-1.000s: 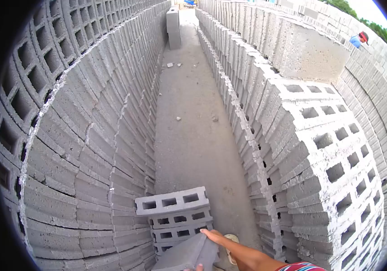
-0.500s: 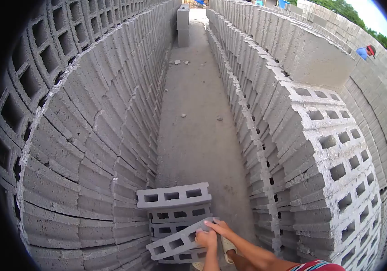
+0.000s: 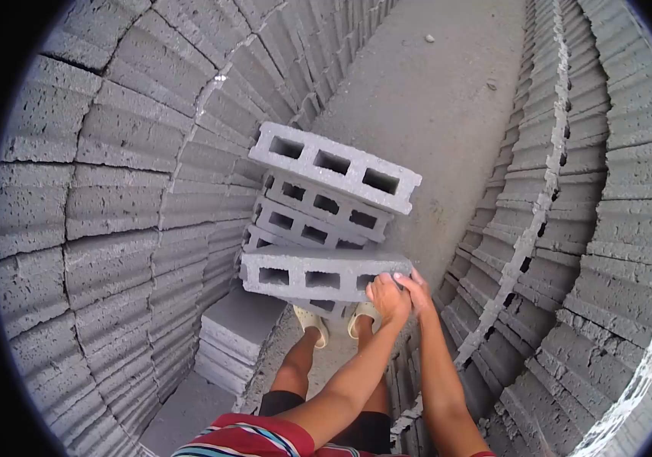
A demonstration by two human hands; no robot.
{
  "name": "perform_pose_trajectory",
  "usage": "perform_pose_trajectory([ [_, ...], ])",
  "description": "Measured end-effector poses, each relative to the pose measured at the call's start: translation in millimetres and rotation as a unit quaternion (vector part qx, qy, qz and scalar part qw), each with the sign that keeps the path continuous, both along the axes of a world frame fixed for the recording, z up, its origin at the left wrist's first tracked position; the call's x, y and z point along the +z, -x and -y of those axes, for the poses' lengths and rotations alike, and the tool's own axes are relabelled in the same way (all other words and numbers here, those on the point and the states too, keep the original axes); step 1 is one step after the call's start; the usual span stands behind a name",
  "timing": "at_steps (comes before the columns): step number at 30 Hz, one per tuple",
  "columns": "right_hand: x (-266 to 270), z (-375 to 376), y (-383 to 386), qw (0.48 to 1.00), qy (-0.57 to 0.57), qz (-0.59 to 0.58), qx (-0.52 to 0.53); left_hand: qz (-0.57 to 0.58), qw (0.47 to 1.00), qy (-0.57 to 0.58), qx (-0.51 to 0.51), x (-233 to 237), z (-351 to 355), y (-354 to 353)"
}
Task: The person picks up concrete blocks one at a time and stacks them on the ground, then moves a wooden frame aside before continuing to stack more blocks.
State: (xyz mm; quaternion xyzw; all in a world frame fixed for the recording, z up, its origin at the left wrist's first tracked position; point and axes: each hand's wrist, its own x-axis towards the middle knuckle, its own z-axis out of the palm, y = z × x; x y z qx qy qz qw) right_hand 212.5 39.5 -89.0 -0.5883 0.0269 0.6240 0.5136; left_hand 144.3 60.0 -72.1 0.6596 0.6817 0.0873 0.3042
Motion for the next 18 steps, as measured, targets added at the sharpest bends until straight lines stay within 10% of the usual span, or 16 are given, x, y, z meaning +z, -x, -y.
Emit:
perform_pose_trajectory([
  [5, 0, -4, 14, 0.994, 0.022, 0.108, 0.009, 0.032, 0.989, -0.065, -0.130, 44, -24, 82],
  [9, -3, -7, 27, 0.984, 0.045, 0.173, 0.019, -0.172, 0.976, -0.128, 0.039, 44, -68, 187],
  [15, 14, -23, 36, 0.801, 0.351, 0.415, 0.251, -0.257, 0.961, -0.076, -0.072, 33, -102, 185],
  [18, 25, -29, 37, 0.790, 0.354, 0.425, 0.265, -0.256, 0.963, 0.071, -0.049, 22, -112, 182],
])
